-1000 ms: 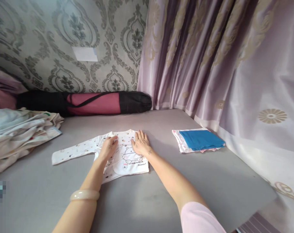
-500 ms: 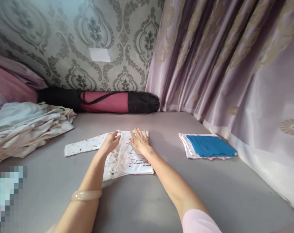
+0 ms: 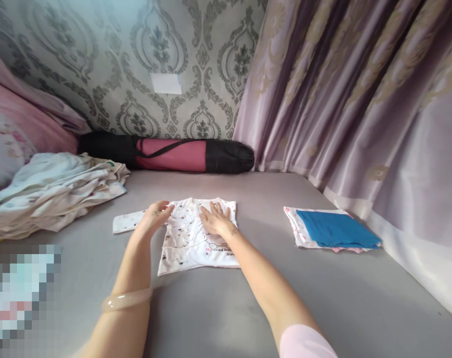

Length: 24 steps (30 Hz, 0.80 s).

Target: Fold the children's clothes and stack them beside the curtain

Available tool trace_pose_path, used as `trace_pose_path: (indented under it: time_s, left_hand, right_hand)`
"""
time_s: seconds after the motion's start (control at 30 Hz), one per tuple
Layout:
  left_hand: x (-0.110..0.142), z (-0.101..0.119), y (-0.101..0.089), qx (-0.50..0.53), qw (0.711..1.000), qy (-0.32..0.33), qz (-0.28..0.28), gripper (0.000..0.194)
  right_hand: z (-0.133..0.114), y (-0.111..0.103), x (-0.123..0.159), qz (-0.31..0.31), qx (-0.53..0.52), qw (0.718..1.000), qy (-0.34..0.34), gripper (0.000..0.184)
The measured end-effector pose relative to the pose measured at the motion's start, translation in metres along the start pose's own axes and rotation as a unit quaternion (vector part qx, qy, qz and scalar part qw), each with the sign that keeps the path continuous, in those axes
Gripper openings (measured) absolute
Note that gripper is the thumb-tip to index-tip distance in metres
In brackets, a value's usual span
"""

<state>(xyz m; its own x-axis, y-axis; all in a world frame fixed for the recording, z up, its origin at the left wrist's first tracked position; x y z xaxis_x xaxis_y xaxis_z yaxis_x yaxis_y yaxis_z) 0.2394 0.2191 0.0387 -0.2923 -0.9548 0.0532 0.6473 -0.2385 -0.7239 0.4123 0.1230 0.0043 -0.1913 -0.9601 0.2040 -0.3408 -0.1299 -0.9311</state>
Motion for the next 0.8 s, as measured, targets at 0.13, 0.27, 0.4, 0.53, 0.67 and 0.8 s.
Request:
trace_pose_path:
  time_s: [0.13,0.27,0.4,0.53,0.67,0.8]
  left_hand:
    - [-0.002,0.0,0.001,-0.001,1.0,-0.005,0.003,0.042]
    - [-0.001,-0.001,0.002,-0.001,1.0,-0.017,-0.004,0.042]
    - [0.0,-0.004,0.001,0.003,1.0,-0.029,-0.002,0.043]
    - [-0.002,-0.009,0.002,0.007,0.999,-0.035,-0.007,0.043]
    - [-0.006,-0.013,0.003,0.03,0.999,-0.026,-0.003,0.044]
    - [-0.009,-0.02,0.002,0.041,0.999,-0.028,-0.002,0.045]
  right_hand:
    - [-0.028,-0.003,-0.012,0.049,-0.002,0.997,-0.051,0.065]
    - [-0.044,0.014,-0.021,0.082,0.005,0.994,-0.073,0.068]
    - [-0.044,0.02,-0.022,0.089,0.007,0.993,-0.079,0.068]
    - [-0.044,0.017,-0.026,0.054,0.014,0.996,-0.064,0.07]
    - [-0.058,0.003,-0.038,0.077,0.018,0.995,-0.063,0.068]
    - [-0.081,0.003,-0.047,0.117,0.028,0.985,-0.125,0.065]
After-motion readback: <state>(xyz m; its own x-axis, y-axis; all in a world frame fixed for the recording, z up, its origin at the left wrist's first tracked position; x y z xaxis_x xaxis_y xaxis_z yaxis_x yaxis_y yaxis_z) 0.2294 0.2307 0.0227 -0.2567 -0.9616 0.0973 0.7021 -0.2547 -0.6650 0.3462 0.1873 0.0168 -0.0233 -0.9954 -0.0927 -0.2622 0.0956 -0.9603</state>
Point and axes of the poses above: each hand's wrist, its own x-axis away from the middle knuckle, its own y-axis out of the palm, z = x × y, the point moved 10 cm from there along -x, towards the middle knuckle, and after that the axes turned 1 degree about z, right-handed, at the moved point
